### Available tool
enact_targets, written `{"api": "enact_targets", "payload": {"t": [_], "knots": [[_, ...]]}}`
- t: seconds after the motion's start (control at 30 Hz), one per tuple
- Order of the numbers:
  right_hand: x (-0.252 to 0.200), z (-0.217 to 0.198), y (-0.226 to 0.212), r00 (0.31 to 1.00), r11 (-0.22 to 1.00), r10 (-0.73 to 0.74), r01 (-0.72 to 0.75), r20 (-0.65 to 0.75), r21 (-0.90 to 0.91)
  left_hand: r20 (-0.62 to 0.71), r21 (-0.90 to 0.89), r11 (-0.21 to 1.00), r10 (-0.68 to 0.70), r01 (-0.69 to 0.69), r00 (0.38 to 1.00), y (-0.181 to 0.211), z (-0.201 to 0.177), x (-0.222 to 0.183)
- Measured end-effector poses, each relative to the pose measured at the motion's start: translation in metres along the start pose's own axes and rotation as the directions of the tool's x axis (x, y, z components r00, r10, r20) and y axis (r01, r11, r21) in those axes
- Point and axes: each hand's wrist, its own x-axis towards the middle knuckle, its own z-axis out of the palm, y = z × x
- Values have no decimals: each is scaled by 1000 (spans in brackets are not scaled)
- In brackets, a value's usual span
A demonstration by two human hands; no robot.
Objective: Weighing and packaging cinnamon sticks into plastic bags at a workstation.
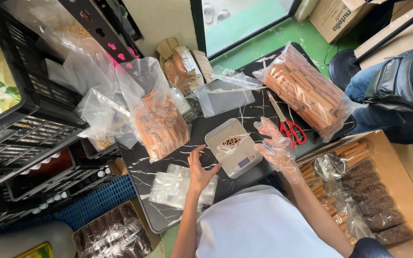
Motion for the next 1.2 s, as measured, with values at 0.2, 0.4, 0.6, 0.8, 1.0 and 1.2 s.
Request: {"api": "enact_targets", "payload": {"t": [0.2,0.4,0.6,0.8,1.0,1.2], "knots": [[-5,1,1,999,1000,13,-13,-40,-2,17,-5,1000,-2,2,1000,6,-1,-3],[-4,2,9,998,999,24,-22,-65,33,-3,8,1000,12,-12,1000,-6,0,-6],[19,-21,-28,1000,1000,21,-20,-18,14,-32,19,1000,-3,3,999,-12,-6,-14],[92,-22,-96,899,829,-430,429,83,-359,-161,26,999,-25,29,987,-26,-18,-30],[172,71,-209,629,630,-710,768,316,-115,-386,1,999,-29,32,922,-55,-24,-24],[236,196,-253,579,738,-234,628,781,-245,-407,-63,996,30,-60,913,-53,-34,3]]}}
